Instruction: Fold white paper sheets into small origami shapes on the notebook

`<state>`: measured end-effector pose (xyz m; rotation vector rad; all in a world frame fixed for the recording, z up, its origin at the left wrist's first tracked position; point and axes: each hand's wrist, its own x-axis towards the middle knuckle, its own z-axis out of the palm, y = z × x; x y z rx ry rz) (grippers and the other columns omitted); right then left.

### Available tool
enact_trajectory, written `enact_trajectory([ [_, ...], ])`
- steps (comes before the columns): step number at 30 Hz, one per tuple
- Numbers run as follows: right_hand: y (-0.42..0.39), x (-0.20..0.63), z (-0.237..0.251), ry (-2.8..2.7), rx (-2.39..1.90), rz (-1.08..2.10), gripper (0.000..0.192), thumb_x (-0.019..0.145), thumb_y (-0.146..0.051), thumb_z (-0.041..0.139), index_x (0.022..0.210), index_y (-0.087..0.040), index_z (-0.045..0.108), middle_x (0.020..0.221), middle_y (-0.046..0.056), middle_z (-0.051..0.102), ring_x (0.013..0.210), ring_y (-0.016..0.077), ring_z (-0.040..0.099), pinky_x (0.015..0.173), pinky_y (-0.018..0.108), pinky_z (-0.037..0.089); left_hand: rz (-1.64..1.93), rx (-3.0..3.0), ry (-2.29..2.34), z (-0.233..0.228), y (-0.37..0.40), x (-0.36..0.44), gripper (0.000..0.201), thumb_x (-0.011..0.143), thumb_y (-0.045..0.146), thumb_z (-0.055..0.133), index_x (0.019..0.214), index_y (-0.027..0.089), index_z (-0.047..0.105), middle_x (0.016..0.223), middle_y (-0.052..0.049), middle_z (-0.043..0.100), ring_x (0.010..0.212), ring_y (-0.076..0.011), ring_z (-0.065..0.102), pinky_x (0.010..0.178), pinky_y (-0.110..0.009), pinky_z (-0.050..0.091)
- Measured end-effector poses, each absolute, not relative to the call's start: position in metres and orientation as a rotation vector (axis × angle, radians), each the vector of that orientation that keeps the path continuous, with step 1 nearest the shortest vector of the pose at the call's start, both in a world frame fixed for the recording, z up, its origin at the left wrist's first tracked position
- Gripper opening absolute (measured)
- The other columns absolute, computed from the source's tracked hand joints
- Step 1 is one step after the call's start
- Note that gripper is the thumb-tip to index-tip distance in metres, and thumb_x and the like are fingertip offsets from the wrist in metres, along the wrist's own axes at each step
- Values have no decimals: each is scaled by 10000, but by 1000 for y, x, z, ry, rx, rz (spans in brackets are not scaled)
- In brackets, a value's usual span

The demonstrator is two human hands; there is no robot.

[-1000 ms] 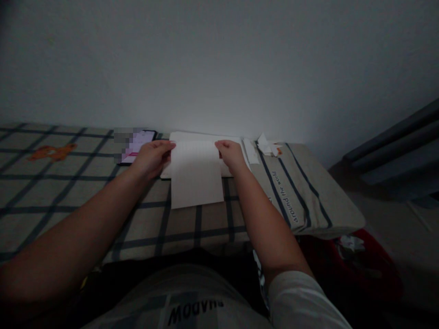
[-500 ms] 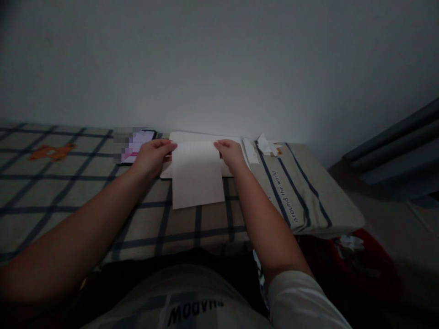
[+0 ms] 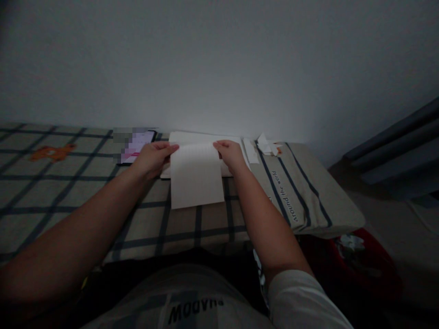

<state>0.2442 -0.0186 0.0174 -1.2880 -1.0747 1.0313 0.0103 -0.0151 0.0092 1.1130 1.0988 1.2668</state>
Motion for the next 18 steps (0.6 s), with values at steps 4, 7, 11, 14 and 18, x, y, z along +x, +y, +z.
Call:
enact_trajectory([
  [4, -20, 244, 18, -1093, -1306, 1013, 109, 817, -195, 717, 710, -183, 710, 583, -44, 575, 561, 88, 463, 576, 258, 360, 1262, 1102, 1113, 12, -16, 11, 244, 741, 191, 790, 574, 179, 613, 560, 18, 564, 480, -85, 470, 486, -210, 365],
  [7, -21, 243, 19, -1101, -1306, 1007, 120, 820, -187, 708, 701, -175, 700, 563, -55, 547, 539, 81, 437, 561, 261, 331, 1261, 1099, 1102, 12, -16, 10, 270, 746, 182, 786, 554, 178, 597, 548, 23, 548, 470, -77, 453, 466, -202, 339],
  [11, -21, 243, 19, -1126, -1304, 1003, 110, 814, -213, 706, 712, -173, 700, 561, -61, 538, 542, 82, 431, 563, 262, 326, 1246, 1118, 1102, 10, -15, 9, 244, 744, 200, 798, 570, 176, 628, 560, 14, 570, 471, -80, 459, 468, -207, 353],
  [14, -21, 244, 18, -1124, -1282, 1019, 91, 789, -241, 732, 734, -173, 705, 584, -57, 558, 571, 86, 455, 587, 259, 356, 1279, 1070, 1098, 10, -15, 11, 203, 728, 200, 809, 602, 174, 652, 595, 6, 612, 498, -93, 507, 508, -218, 411],
  [18, -21, 245, 19, -1096, -1282, 1039, 83, 777, -237, 743, 746, -173, 699, 611, -50, 577, 585, 87, 477, 609, 262, 395, 1341, 1000, 1058, 11, -15, 15, 108, 779, 215, 757, 700, 162, 705, 707, -24, 691, 587, -116, 602, 586, -231, 475],
])
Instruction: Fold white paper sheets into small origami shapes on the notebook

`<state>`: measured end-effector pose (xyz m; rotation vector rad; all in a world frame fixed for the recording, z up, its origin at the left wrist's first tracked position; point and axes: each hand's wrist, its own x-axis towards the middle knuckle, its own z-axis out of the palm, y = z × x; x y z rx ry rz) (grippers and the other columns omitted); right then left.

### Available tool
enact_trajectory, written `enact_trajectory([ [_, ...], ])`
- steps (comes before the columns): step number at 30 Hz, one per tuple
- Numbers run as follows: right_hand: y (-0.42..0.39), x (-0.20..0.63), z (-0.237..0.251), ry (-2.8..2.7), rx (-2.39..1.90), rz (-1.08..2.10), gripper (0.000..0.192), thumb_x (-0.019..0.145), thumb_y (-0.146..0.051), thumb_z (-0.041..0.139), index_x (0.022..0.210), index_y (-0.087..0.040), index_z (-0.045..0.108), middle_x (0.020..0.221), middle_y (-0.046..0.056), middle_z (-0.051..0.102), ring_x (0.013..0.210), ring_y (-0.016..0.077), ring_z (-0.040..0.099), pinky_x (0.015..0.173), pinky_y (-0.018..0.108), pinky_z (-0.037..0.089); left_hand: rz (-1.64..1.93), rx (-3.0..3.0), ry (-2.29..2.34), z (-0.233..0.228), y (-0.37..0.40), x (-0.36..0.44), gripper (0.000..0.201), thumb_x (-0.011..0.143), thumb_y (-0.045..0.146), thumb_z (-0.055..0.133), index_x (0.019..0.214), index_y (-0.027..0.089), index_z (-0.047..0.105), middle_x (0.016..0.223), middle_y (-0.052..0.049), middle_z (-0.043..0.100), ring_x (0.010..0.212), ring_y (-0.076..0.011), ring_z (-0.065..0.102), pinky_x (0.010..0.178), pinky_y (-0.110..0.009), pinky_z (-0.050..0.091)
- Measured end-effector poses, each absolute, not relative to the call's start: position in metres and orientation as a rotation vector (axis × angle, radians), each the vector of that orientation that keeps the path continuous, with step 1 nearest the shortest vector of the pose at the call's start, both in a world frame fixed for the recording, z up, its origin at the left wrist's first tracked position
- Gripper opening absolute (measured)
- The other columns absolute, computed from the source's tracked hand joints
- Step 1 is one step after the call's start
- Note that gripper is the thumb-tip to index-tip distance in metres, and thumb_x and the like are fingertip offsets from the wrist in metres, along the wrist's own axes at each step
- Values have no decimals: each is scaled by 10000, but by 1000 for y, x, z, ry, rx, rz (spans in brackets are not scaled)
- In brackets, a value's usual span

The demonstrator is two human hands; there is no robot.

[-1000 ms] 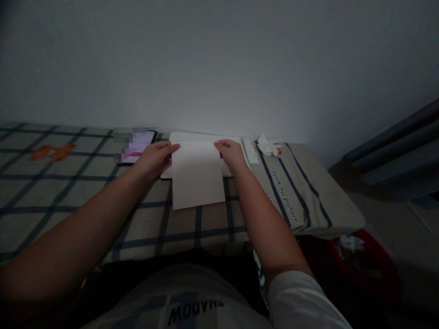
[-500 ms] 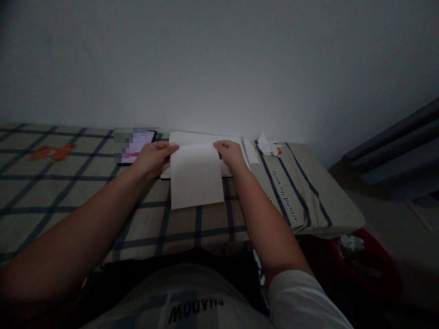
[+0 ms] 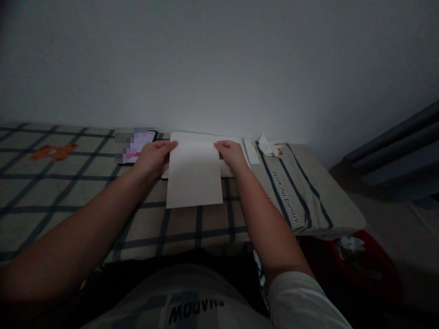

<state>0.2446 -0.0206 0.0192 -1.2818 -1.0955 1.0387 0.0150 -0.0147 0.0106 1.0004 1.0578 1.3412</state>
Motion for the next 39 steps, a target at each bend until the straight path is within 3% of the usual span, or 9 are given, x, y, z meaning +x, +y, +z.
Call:
enact_trajectory([
  [8, -16, 249, 14, -1172, -1338, 989, 71, 814, -248, 691, 790, -189, 659, 672, -34, 604, 614, 106, 537, 628, 271, 445, 1410, 1362, 1225, 1, -8, 8, 138, 824, 265, 705, 847, 145, 770, 714, -7, 694, 624, -126, 587, 600, -235, 458],
  [15, -13, 252, 6, -1842, -1193, 230, 146, 882, -265, 694, 992, -191, 756, 919, 72, 736, 880, 211, 645, 873, 395, 499, 1255, 1708, 1343, 5, -16, 9, 241, 845, 338, 688, 913, 142, 811, 769, -35, 761, 676, -165, 643, 620, -257, 455],
  [19, -20, 244, 6, -2105, -1038, 12, 211, 980, -334, 632, 1047, -192, 772, 1028, 100, 776, 995, 246, 659, 953, 423, 463, 1141, 1886, 1288, 8, -25, 13, 305, 857, 394, 672, 922, 143, 832, 746, -48, 769, 671, -173, 649, 619, -268, 451],
  [22, -24, 238, 6, -2196, -997, 31, 233, 1001, -373, 616, 1044, -197, 762, 1027, 90, 778, 980, 237, 654, 934, 407, 457, 1080, 1936, 1224, 8, -31, 17, 317, 846, 390, 675, 933, 130, 835, 785, -69, 785, 668, -167, 645, 621, -268, 460],
  [26, -27, 233, 7, -2264, -984, 123, 219, 999, -354, 618, 894, -198, 729, 905, 71, 755, 878, 213, 623, 865, 377, 453, 1058, 1935, 1192, 7, -36, 19, 303, 840, 375, 658, 891, 126, 822, 825, -84, 785, 710, -174, 649, 607, -262, 459],
  [34, -31, 226, 11, -2283, -987, 230, 152, 973, -267, 626, 854, -185, 675, 846, 66, 683, 842, 203, 565, 811, 362, 436, 1083, 2017, 1242, 7, -36, 19, 235, 804, 302, 567, 694, 154, 712, 654, -17, 666, 650, -145, 572, 580, -255, 392],
  [39, -27, 231, 9, -2248, -988, 257, 142, 976, -265, 594, 858, -203, 643, 882, 62, 686, 873, 206, 577, 844, 378, 434, 1032, 1920, 1221, 6, -35, 21, 288, 831, 384, 583, 756, 148, 730, 633, -9, 637, 598, -140, 547, 553, -257, 382],
])
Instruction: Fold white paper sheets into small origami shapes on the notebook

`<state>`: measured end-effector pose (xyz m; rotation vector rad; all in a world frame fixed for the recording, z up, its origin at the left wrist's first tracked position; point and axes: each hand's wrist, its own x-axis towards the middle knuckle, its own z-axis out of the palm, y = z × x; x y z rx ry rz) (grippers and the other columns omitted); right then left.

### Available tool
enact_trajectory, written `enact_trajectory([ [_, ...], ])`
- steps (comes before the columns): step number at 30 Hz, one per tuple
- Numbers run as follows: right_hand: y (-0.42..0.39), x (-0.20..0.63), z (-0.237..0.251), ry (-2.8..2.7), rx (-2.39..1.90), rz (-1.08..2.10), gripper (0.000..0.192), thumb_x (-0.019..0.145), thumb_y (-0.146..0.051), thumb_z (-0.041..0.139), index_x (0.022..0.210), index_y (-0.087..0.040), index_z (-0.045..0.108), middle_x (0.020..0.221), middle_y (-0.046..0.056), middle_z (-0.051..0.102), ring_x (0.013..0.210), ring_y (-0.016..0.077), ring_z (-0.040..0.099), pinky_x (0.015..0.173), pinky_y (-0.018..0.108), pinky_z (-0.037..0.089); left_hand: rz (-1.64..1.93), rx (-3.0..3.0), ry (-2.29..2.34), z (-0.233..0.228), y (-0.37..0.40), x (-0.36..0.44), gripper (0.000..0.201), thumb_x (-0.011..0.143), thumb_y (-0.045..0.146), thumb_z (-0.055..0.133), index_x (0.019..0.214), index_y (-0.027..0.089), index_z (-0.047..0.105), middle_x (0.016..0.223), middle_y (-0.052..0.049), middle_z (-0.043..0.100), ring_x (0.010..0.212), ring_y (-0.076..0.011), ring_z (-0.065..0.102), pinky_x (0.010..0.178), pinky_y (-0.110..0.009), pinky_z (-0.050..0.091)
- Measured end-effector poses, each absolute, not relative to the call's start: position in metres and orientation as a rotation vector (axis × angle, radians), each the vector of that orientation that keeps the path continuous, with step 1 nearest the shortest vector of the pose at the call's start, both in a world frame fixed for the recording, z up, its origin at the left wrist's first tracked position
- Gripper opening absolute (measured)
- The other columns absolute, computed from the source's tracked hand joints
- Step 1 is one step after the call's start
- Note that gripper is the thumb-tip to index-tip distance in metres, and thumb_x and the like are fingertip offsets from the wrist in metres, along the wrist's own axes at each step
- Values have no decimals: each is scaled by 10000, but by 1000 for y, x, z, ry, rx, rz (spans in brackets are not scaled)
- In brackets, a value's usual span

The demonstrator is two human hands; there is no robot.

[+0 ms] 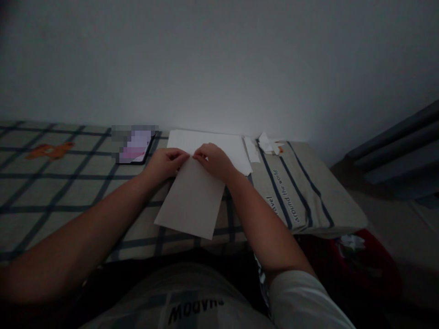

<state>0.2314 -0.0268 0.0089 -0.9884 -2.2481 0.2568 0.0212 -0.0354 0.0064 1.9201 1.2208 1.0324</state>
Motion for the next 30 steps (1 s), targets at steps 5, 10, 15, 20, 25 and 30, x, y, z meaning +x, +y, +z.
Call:
enact_trajectory([
  [5, -26, 233, 7, -2197, -928, 315, 119, 966, -279, 598, 883, -207, 643, 883, 49, 684, 827, 187, 576, 808, 364, 442, 984, 1979, 1193, 7, -37, 20, 304, 848, 408, 611, 788, 144, 749, 602, 3, 610, 550, -121, 490, 520, -252, 342],
  [10, -29, 226, 7, -2168, -880, 350, 123, 969, -277, 585, 886, -207, 642, 890, 49, 680, 828, 185, 576, 785, 353, 446, 958, 2120, 1189, 11, -40, 20, 299, 868, 383, 601, 750, 148, 744, 633, -17, 651, 590, -124, 516, 544, -257, 339],
  [15, -31, 225, 9, -2167, -893, 296, 117, 967, -243, 551, 877, -216, 619, 898, 58, 674, 876, 205, 580, 832, 372, 446, 935, 2028, 1189, 13, -41, 22, 290, 872, 389, 602, 771, 154, 741, 577, 2, 607, 542, -119, 512, 505, -243, 347],
  [20, -31, 227, 12, -2124, -992, 226, 128, 978, -262, 524, 872, -231, 589, 900, 61, 660, 887, 215, 573, 853, 383, 445, 914, 1883, 1184, 14, -41, 23, 244, 834, 382, 639, 746, 166, 712, 549, 13, 585, 502, -115, 512, 471, -230, 377],
  [25, -28, 231, 13, -2088, -999, 170, 143, 978, -290, 532, 857, -235, 584, 875, 59, 654, 871, 215, 562, 851, 378, 442, 882, 1823, 1218, 17, -43, 25, 218, 814, 353, 649, 708, 166, 686, 553, 10, 579, 497, -115, 503, 460, -232, 382],
  [30, -22, 239, 10, -2007, -1022, 119, 143, 965, -305, 528, 859, -231, 590, 867, 65, 650, 863, 224, 558, 841, 387, 442, 842, 1857, 1235, 18, -43, 24, 220, 808, 336, 647, 668, 168, 671, 527, 16, 560, 480, -107, 476, 462, -234, 344],
])
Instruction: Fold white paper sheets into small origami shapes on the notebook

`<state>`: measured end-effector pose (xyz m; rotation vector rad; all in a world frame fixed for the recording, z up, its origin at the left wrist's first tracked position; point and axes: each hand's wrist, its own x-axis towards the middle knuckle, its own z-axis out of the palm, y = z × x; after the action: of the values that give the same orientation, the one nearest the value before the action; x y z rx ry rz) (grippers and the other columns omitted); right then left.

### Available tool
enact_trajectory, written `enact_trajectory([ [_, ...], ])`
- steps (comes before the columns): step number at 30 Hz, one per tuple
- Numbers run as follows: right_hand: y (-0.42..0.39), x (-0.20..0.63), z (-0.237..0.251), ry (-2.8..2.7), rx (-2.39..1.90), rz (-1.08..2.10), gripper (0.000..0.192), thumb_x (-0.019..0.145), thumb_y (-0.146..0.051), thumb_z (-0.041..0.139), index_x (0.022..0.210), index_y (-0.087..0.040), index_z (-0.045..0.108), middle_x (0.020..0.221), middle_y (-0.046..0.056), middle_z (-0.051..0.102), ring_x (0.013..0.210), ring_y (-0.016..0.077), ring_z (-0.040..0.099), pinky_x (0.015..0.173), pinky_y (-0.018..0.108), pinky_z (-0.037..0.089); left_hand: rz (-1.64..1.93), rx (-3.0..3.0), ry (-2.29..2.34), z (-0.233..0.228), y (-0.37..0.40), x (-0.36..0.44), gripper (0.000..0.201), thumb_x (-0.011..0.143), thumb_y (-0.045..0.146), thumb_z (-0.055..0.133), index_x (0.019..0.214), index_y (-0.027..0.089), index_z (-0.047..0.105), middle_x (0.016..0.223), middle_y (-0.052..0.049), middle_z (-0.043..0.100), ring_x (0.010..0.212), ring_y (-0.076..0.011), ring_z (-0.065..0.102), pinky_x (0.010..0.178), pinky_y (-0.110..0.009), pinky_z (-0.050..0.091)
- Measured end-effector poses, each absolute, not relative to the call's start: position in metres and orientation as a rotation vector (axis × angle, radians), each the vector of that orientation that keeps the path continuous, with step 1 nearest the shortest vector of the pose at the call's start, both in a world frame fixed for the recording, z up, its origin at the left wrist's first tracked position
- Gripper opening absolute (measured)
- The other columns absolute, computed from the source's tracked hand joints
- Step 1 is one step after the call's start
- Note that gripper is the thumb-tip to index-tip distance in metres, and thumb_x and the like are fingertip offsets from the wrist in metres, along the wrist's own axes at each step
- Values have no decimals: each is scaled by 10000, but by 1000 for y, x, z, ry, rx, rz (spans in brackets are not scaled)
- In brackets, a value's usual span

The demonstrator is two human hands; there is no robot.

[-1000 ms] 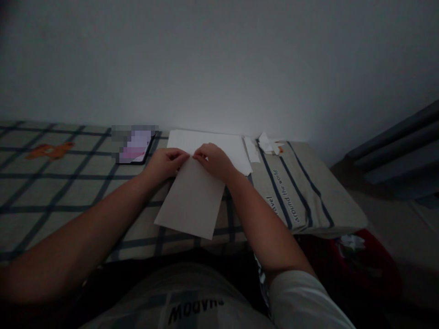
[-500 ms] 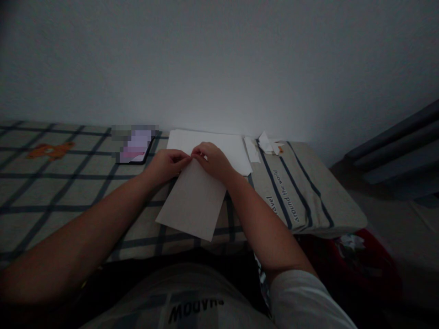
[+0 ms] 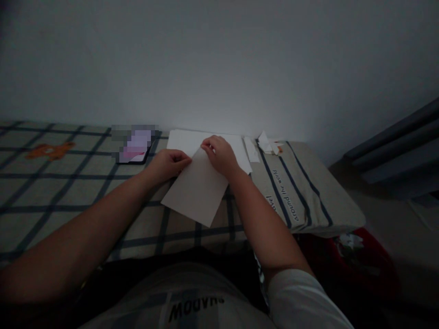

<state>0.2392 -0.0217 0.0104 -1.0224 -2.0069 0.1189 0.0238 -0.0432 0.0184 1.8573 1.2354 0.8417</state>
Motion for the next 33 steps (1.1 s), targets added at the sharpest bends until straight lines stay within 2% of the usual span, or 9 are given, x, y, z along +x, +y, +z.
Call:
enact_trajectory([
  [5, -15, 246, 6, -1923, -1095, 70, 120, 946, -281, 529, 861, -232, 598, 870, 70, 652, 855, 228, 561, 841, 400, 449, 833, 1901, 1222, 17, -41, 22, 210, 792, 333, 643, 661, 171, 673, 514, 25, 545, 485, -105, 459, 480, -242, 336],
  [9, -13, 248, 3, -1910, -1151, 55, 110, 951, -274, 543, 879, -232, 616, 889, 72, 664, 864, 235, 577, 852, 413, 462, 851, 1982, 1230, 16, -39, 21, 211, 779, 339, 639, 653, 174, 678, 571, 0, 607, 553, -128, 510, 518, -258, 349],
  [11, -14, 249, 4, -1935, -1135, 42, 101, 955, -273, 564, 976, -221, 647, 978, 90, 682, 912, 241, 596, 875, 417, 475, 863, 2027, 1239, 16, -38, 20, 205, 776, 335, 634, 663, 173, 688, 605, -10, 638, 583, -137, 535, 541, -265, 362],
  [14, -21, 247, 7, -2081, -1084, -48, 256, 966, -306, 622, 1210, -241, 662, 1232, 120, 668, 1148, 278, 579, 998, 457, 444, 855, 2073, 1246, 16, -38, 20, 214, 781, 338, 620, 658, 176, 687, 590, -2, 635, 567, -130, 523, 554, -267, 367],
  [15, -24, 245, 8, -2141, -1086, -85, 262, 971, -317, 632, 1225, -268, 672, 1265, 111, 660, 1199, 289, 559, 1020, 472, 424, 858, 2092, 1243, 15, -38, 20, 221, 783, 342, 615, 649, 178, 680, 584, 2, 631, 560, -126, 514, 555, -265, 364],
  [21, -40, 227, 14, -2315, -1098, -145, 83, 975, -325, 657, 981, -282, 728, 1328, 68, 659, 1252, 301, 518, 1038, 496, 352, 870, 2151, 1239, 14, -39, 20, 213, 770, 328, 587, 649, 181, 682, 580, 7, 623, 572, -125, 506, 570, -266, 343],
  [26, -43, 225, 15, -2280, -1118, -199, 38, 936, -285, 700, 905, -268, 687, 1368, 65, 645, 1308, 335, 478, 1082, 548, 295, 835, 2141, 1250, 14, -39, 21, 231, 768, 342, 581, 601, 189, 625, 575, 7, 599, 574, -128, 496, 580, -274, 339],
  [33, -43, 225, 15, -2224, -1128, -226, 61, 885, -239, 707, 868, -255, 651, 1331, 73, 657, 1284, 343, 496, 1076, 553, 286, 844, 2130, 1274, 16, -40, 23, 217, 765, 330, 596, 597, 195, 622, 532, 28, 550, 543, -121, 455, 566, -274, 325],
])
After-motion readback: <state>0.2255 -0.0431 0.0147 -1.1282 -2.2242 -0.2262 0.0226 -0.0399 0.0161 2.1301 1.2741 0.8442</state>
